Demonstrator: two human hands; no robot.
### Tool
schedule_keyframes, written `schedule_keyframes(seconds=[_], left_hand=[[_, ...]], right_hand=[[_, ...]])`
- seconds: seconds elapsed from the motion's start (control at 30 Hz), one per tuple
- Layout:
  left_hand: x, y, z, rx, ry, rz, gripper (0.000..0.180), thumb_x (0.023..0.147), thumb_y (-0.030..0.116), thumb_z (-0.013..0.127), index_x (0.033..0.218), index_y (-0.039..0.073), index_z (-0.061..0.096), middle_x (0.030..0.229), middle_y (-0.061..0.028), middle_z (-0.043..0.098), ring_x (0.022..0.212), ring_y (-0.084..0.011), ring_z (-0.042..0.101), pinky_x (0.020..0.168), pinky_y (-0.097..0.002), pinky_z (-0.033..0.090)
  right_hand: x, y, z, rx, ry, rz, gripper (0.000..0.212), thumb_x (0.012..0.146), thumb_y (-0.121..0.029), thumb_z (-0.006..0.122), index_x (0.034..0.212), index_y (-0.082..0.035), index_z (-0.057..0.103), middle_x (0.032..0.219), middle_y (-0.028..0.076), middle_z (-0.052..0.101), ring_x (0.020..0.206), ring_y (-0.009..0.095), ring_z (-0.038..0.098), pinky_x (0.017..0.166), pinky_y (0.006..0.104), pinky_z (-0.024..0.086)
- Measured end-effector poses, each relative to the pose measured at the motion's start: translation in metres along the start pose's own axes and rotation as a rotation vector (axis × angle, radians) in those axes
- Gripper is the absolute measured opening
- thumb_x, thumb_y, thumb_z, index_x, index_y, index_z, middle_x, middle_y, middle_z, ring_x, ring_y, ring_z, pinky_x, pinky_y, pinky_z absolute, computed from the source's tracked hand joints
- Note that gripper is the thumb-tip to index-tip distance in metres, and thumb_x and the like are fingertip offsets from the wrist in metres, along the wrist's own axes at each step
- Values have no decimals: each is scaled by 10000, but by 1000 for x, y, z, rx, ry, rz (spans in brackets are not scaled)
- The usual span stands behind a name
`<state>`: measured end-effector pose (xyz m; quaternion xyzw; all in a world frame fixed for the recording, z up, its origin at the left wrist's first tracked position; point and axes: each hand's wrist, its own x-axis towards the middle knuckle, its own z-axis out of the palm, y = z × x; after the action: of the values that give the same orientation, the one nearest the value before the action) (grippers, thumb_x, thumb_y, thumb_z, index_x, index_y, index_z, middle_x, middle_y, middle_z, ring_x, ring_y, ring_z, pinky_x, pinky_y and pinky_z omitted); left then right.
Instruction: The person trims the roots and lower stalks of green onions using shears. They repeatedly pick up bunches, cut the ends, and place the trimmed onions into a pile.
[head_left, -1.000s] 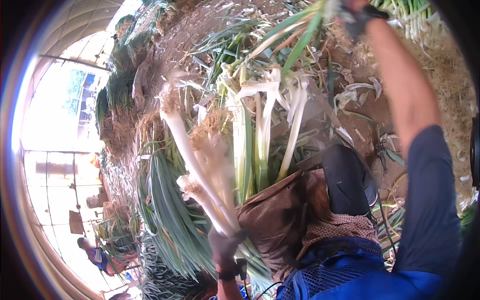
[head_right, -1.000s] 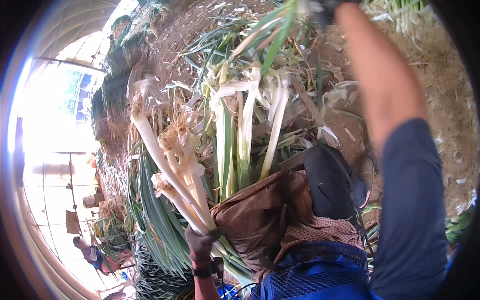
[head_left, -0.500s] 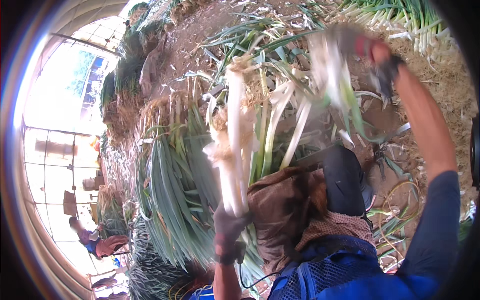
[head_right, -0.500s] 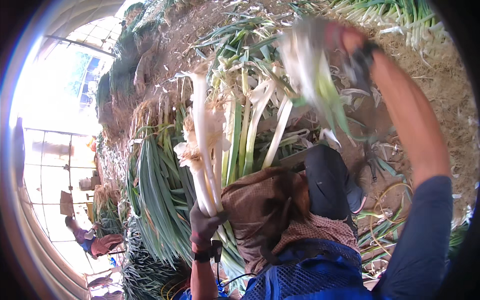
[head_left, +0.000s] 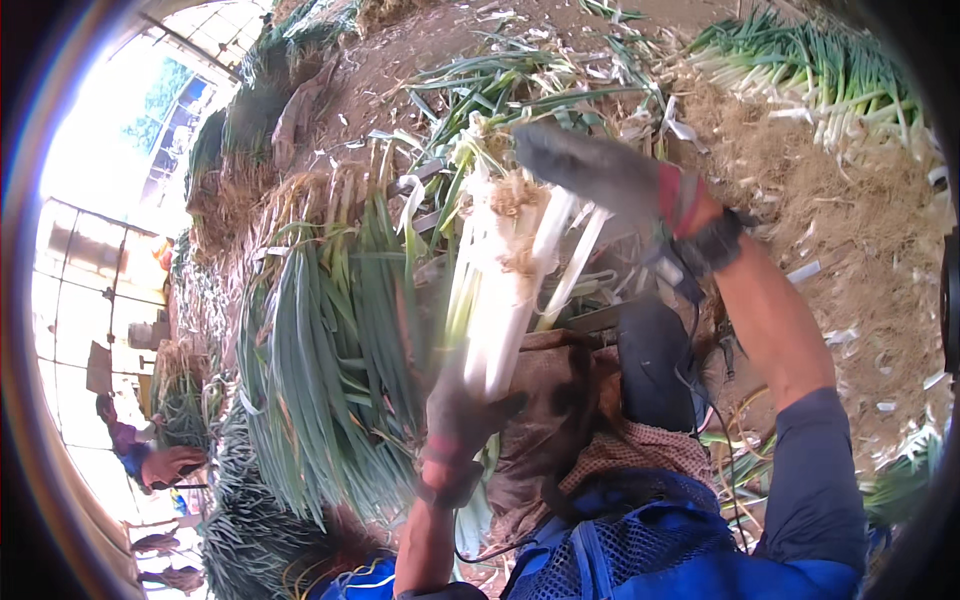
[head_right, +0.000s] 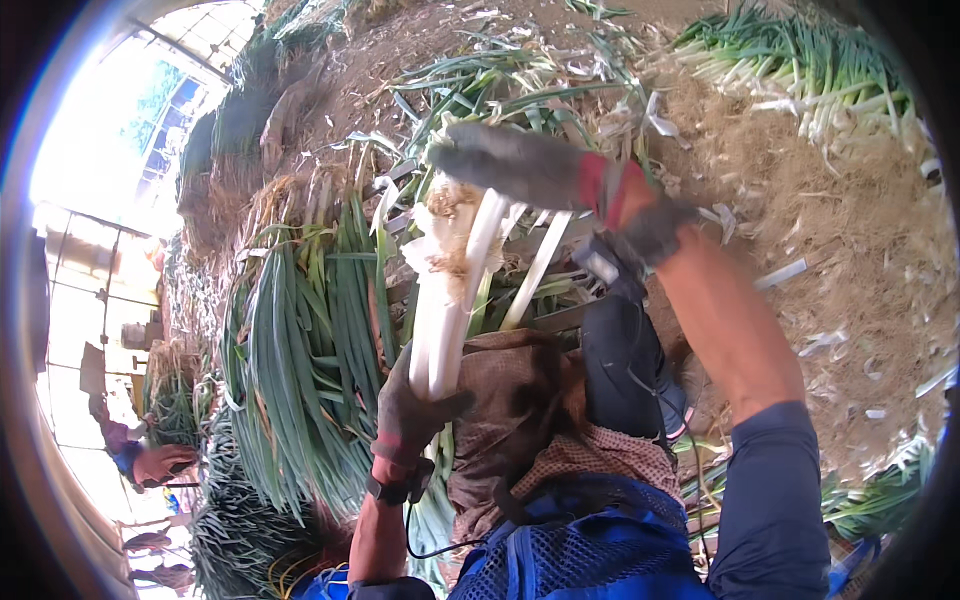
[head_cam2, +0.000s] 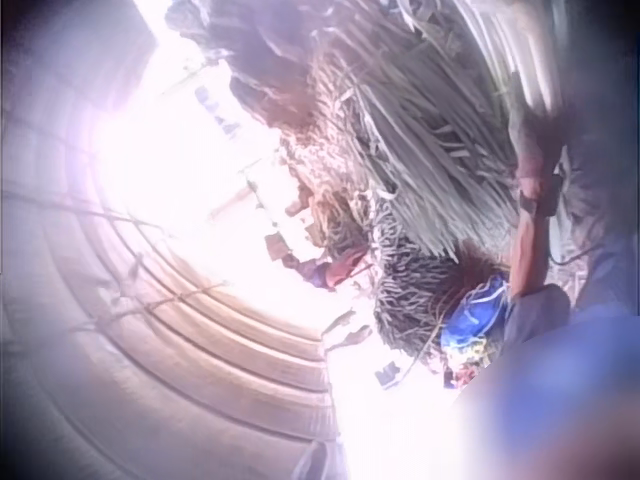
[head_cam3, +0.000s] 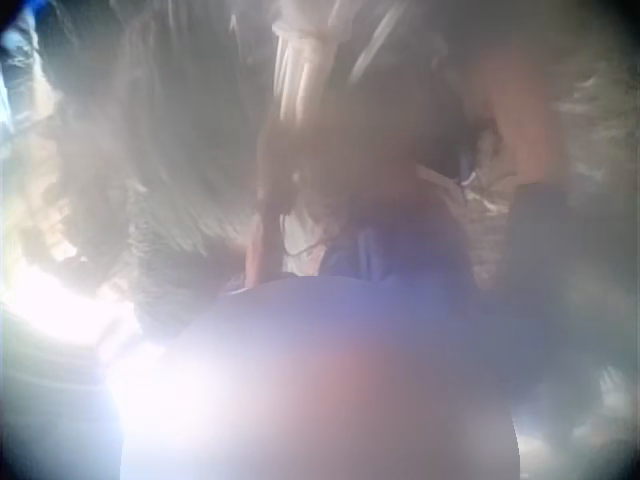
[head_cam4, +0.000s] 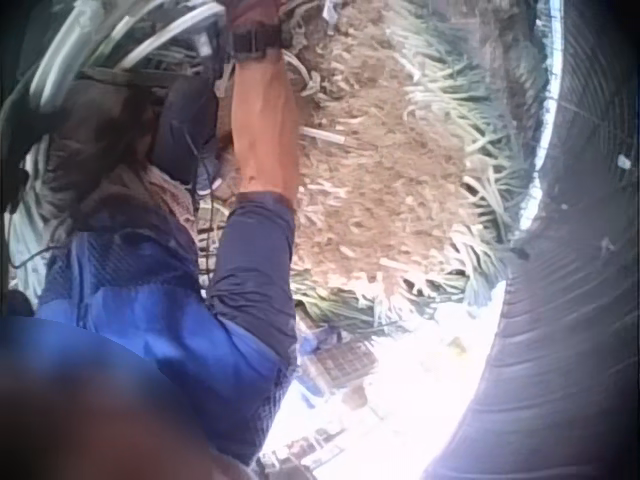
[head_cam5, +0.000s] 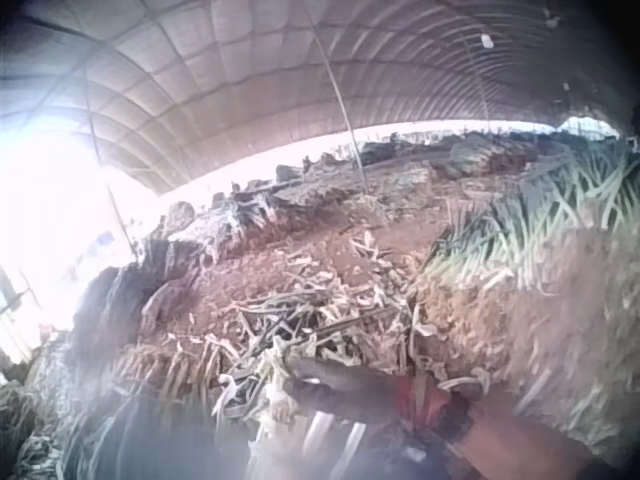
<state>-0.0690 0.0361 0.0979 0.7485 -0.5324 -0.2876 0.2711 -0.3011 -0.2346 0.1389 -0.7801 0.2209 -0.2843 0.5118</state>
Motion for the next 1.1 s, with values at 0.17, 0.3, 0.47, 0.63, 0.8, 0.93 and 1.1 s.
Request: schedule_keyframes(seconds=[0.17,0.3,0.47,0.63,0.8,0.93,1.1], left_hand=[[-4,4,13,108,55,102,991,675,314,984,1500,28,516,1224,-227,723,1099,-387,725,921,-469,587],[-5,7,36,298,129,151,994,712,336,924,1536,22,465,1252,-246,696,1065,-442,711,886,-518,587],[-3,6,59,392,156,199,974,717,334,896,1531,23,461,1174,-215,686,1009,-424,703,842,-534,571],[-6,4,57,374,206,284,924,712,313,892,1494,32,487,1083,-193,679,941,-414,696,790,-528,563],[-2,8,56,369,186,331,883,712,303,890,1458,29,506,1077,-199,677,930,-421,692,775,-528,558],[-1,9,66,314,189,448,852,735,332,872,1442,30,504,1139,-189,666,1012,-408,680,802,-525,553],[-8,8,73,359,213,345,807,786,434,859,1411,53,517,1223,-163,638,1122,-385,645,881,-524,528]], right_hand=[[-26,-31,-5,-335,2,74,1089,935,-880,464,1524,36,494,1547,253,503,1469,393,469,1258,452,326],[-46,-47,-3,-1120,-8,113,998,906,-900,490,1264,13,674,1286,205,645,1256,347,603,1159,495,401],[-53,-52,47,-1172,-22,52,333,881,-420,690,917,-103,785,880,107,735,995,324,684,989,521,446],[-41,-32,-91,-1378,556,898,313,989,-359,651,1001,-88,808,1009,160,794,1001,288,771,929,450,577],[-89,9,-152,-1113,390,140,771,1042,-605,583,1540,-21,505,1505,254,573,1404,371,563,1173,436,436],[-82,16,-91,-461,285,208,694,1066,-522,569,1575,-56,496,1584,193,523,1478,320,486,1238,425,371],[-72,4,-33,-412,-118,145,722,1076,-524,571,1629,-84,423,1639,138,476,1522,266,437,1285,398,316]])
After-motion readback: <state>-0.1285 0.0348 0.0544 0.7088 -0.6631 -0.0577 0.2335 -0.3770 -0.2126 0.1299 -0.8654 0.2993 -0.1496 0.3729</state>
